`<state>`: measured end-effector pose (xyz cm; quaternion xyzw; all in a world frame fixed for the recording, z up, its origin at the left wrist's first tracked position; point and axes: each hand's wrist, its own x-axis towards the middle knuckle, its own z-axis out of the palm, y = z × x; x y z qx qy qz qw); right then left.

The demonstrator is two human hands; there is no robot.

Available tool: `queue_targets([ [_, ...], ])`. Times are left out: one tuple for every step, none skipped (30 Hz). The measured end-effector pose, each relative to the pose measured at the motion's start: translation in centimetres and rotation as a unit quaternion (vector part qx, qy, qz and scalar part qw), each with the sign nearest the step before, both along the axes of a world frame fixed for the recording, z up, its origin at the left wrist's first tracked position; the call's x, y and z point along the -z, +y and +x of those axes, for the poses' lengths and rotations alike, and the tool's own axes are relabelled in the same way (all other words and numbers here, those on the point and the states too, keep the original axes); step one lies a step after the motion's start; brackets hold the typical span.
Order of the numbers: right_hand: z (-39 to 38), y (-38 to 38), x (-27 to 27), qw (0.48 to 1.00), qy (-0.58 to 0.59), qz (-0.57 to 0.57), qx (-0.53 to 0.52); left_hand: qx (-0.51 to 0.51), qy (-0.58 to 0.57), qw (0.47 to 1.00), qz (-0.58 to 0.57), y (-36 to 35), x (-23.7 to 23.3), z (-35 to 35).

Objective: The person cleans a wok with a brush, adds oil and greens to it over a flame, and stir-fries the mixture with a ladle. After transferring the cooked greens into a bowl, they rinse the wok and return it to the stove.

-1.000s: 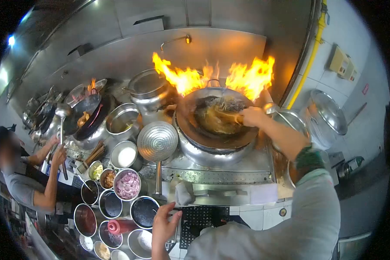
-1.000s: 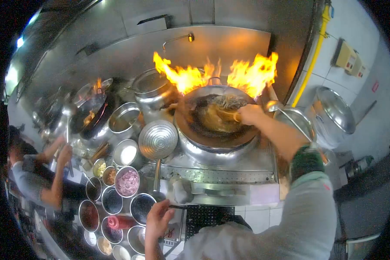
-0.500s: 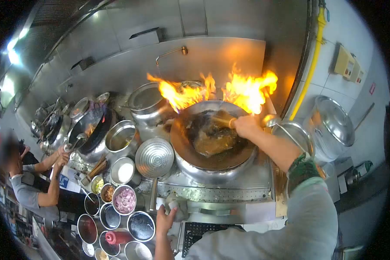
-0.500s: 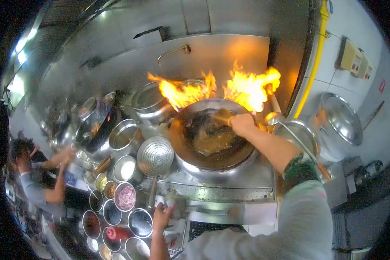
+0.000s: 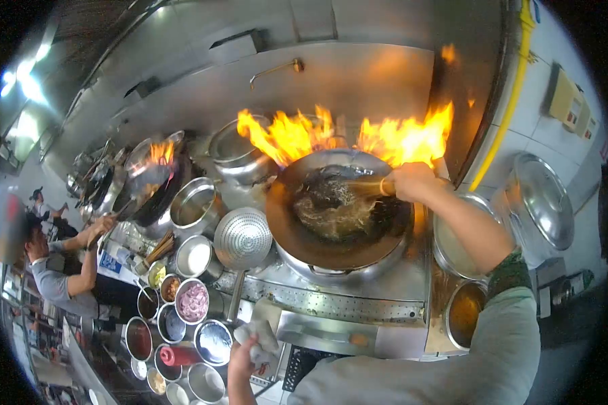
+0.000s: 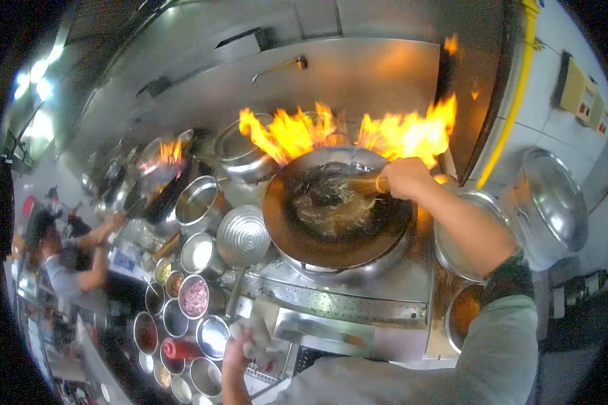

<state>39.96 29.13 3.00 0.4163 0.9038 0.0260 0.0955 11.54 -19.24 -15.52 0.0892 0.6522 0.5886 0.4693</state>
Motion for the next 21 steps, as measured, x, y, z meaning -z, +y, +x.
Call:
queue_targets([
  [-0.6,1.3,3.6,0.999,0.046,0.022,-0.015,-0.046,-0.124,0.99,0.049,0.1,-0.2,0.7],
  [-1.8,3.5,9.1,0.994,0.096,0.049,-0.025,-0.085,-0.242,0.961,0.104,1.1,-0.7,1.3],
  [-2.6,2.9,9.9,0.994,0.107,0.032,-0.017,-0.055,-0.261,0.956,0.121,3.5,-2.3,2.8],
  [-3.4,2.4,10.7,0.993,0.119,0.015,-0.009,-0.036,-0.283,0.951,0.122,6.2,-0.1,2.7],
  [-3.9,2.0,9.6,0.993,0.119,0.013,-0.018,-0.019,-0.308,0.944,0.118,8.4,2.2,2.5],
  [-4.2,1.9,8.6,0.993,0.118,0.009,-0.03,0.031,-0.312,0.942,0.117,10.1,0.9,3.3],
  [-3.8,1.2,5.6,0.994,0.104,-0.029,0.002,0.081,-0.311,0.94,0.118,12.1,-0.8,3.6],
  [-3.8,0.8,2.8,0.993,0.092,-0.066,0.032,0.093,-0.296,0.945,0.1,13.8,-1.4,3.8],
  [-3.4,1.3,2.5,0.992,0.117,-0.026,0.036,0.105,-0.284,0.95,0.082,15.2,-1.8,4.2],
  [-4.3,2.0,4.5,0.991,0.129,-0.017,0.034,0.121,-0.273,0.952,0.063,16.6,-2.1,5.0],
  [-5.5,3.0,8.5,0.989,0.141,-0.008,0.037,0.121,-0.267,0.955,0.041,17.8,-3.0,5.9],
  [-5.7,3.2,10.8,0.987,0.153,0.004,0.041,0.123,-0.26,0.958,0.021,19.3,-4.2,7.0],
  [-5.5,0.0,9.7,0.979,0.2,-0.028,0.037,0.127,-0.249,0.96,0.0,20.6,-5.3,7.3],
  [-5.7,0.6,10.9,0.981,0.19,-0.006,0.034,0.142,-0.238,0.961,-0.001,21.3,-5.6,7.4],
  [-5.1,0.8,9.0,0.987,0.158,-0.011,0.013,0.153,-0.234,0.96,-0.001,21.9,-5.2,7.7],
  [-4.2,0.1,6.4,0.992,0.125,-0.024,-0.008,0.16,-0.232,0.959,-0.005,21.7,-4.2,7.7],
  [-3.0,-1.6,3.0,0.991,0.129,-0.024,-0.021,0.182,-0.273,0.944,0.022,21.8,-2.5,6.7],
  [-1.7,-1.3,2.8,0.987,0.156,-0.025,-0.001,0.18,-0.281,0.942,0.036,21.8,-2.6,6.9],
  [-0.4,-3.6,-0.4,0.991,0.131,0.005,0.003,0.176,-0.289,0.94,0.048,21.4,-3.2,7.0],
  [0.8,-5.5,-2.8,0.994,0.107,-0.005,0.005,0.172,-0.295,0.938,0.061,21.1,-4.0,7.0],
  [2.5,-6.1,-3.2,0.993,0.116,0.002,-0.038,0.159,-0.298,0.938,0.074,21.1,-5.1,7.4],
])
